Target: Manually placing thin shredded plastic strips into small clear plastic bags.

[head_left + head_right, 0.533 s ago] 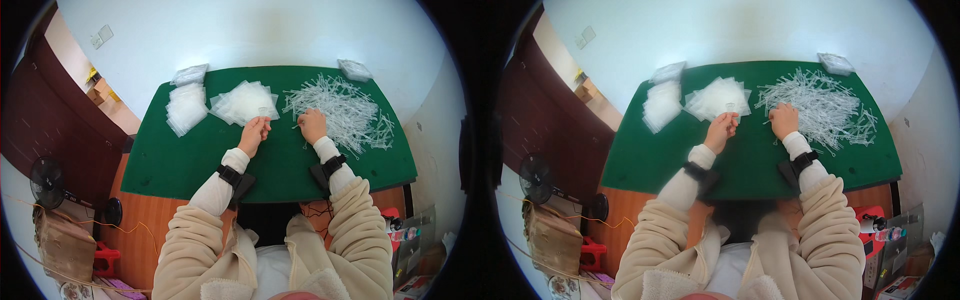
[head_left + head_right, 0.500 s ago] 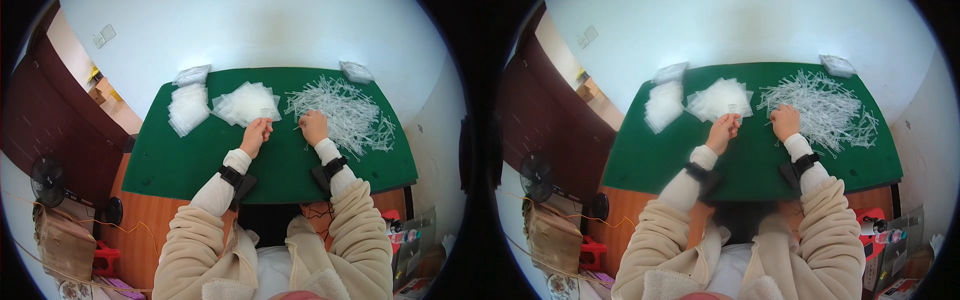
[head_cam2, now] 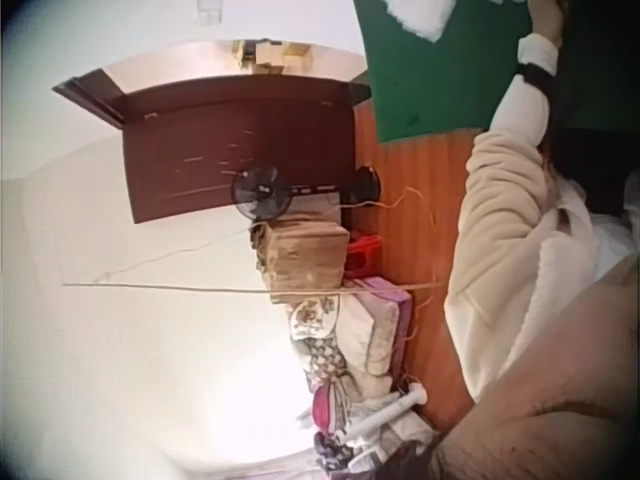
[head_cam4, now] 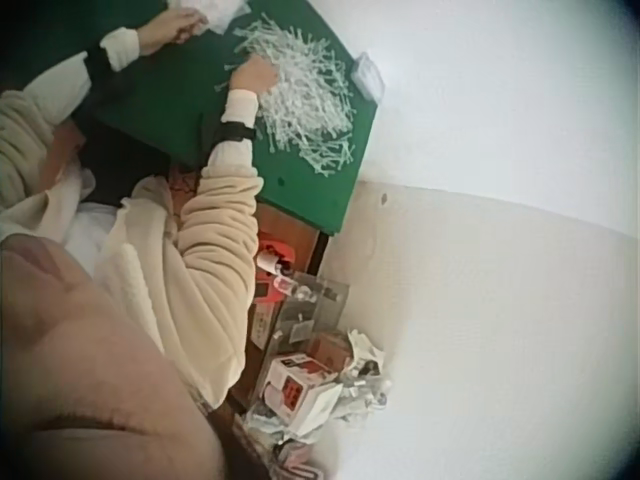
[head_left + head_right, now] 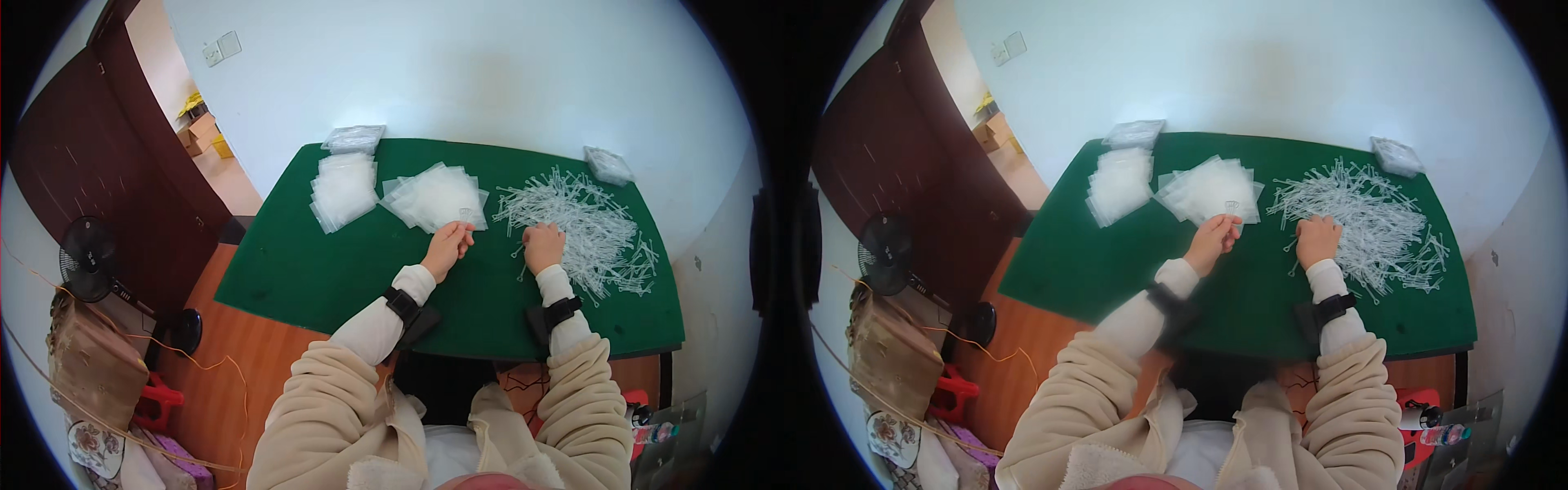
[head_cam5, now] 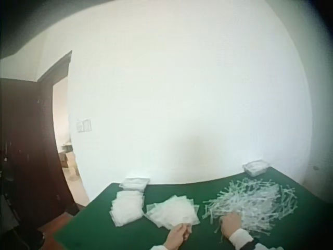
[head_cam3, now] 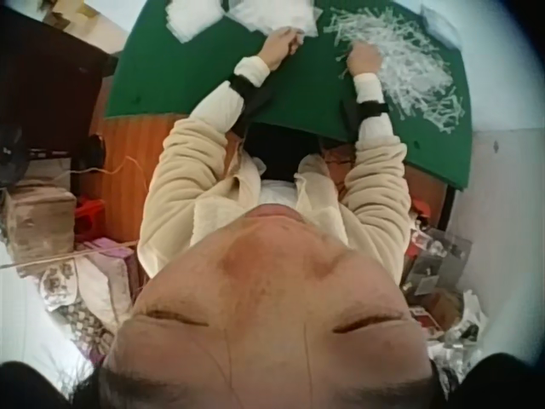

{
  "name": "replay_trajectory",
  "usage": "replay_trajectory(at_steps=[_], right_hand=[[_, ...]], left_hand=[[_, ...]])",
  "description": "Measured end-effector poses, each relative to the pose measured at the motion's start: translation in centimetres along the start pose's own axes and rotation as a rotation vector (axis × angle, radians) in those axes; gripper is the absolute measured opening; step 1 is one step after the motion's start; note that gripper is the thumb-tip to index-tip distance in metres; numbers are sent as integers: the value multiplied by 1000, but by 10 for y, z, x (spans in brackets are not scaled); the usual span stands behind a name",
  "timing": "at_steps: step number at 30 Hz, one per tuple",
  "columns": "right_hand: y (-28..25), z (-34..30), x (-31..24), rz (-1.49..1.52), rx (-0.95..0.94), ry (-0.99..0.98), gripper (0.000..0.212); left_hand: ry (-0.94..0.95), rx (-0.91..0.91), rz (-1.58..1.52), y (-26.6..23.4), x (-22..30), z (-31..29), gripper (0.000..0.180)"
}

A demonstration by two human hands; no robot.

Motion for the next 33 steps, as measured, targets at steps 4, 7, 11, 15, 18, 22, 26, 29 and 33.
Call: replay_trajectory(at_steps=[4,7,11,15,18,22,26,29,33], right_hand=[[-16,-1,-5,74,120,-48,5],[-26,-4,-18,225,223,-171,6],[-14,-10,-54,665,13,-389,8],[-12,-22,-80,695,-68,-551,9],[-13,-28,-92,730,-121,-679,8],[-18,-29,-90,652,-159,-625,9],[-25,-19,-75,798,-104,-437,15],[-21,-14,-56,980,-72,-274,22],[-31,-17,-50,1036,160,-344,29]], left_hand=[[26,9,53,-2,0,1,22],[79,33,151,-2,7,1,23],[267,71,435,-4,31,-5,23],[308,127,550,-5,38,-6,22],[152,39,473,1,17,0,22],[-2,-128,469,19,-5,-2,21],[-67,-280,324,36,-13,-6,22],[-102,-280,229,38,-13,-6,23],[-129,-304,138,40,-15,-5,26]])
Point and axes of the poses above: each hand's wrist, its own z-axis towards the middle knuckle, its own y-axis out of the palm, x = y × z, the point moved 10 cm from there along z, towards the middle knuckle, and after that the axes turned 8 degrees about -x, right-handed, at the moved point
